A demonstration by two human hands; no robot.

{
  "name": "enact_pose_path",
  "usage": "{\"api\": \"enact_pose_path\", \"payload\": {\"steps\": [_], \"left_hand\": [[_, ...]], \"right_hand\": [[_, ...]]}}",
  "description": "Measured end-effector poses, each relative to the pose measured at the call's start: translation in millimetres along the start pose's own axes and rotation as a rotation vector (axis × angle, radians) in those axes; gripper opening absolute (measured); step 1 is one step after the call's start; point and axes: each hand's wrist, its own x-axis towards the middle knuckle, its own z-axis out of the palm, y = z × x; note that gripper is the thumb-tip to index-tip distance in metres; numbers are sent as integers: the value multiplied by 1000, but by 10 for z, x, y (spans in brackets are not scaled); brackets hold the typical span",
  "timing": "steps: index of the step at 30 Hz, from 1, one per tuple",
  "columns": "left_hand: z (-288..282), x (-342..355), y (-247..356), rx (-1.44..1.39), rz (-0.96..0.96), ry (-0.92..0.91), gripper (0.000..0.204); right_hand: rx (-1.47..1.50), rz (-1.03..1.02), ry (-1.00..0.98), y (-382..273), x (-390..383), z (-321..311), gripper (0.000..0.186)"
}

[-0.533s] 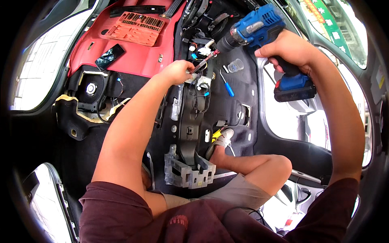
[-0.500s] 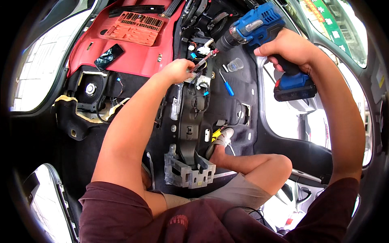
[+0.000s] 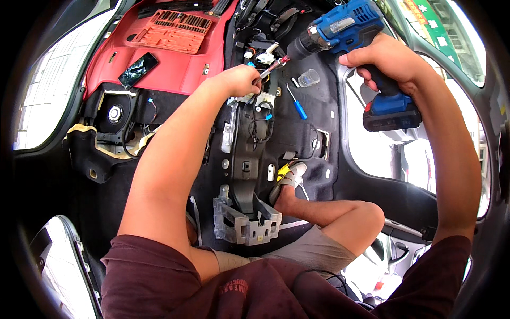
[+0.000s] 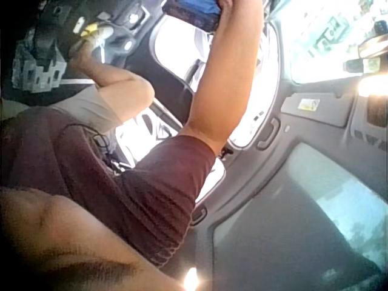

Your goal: The person disassembles parts of a car's center console using a screwdriver, a power drill, and a socket wrench. They disconnect wiring harnesses and remove plastic trim and screws from the car interior floor.

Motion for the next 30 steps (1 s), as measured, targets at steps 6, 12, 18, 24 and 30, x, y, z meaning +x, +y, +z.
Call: {"api": "enact_pose_path", "payload": {"steps": [6,12,18,24,30], "left_hand": [[-83,65,242,-115,-48,37,28],[-119,54,285,-63,-4,65,34],[-247,5,595,1,73,98,38],[-519,-127,1094,56,104,149,41],[-577,-320,1451,71,85,47,39]], "right_hand": [[19,-32,29,9,-88,-78,25],[30,-37,74,51,-174,-97,28],[-17,-72,105,66,-505,-212,35],[-10,-49,198,176,-970,-441,32],[-4,2,281,331,-1366,-455,46]]}}
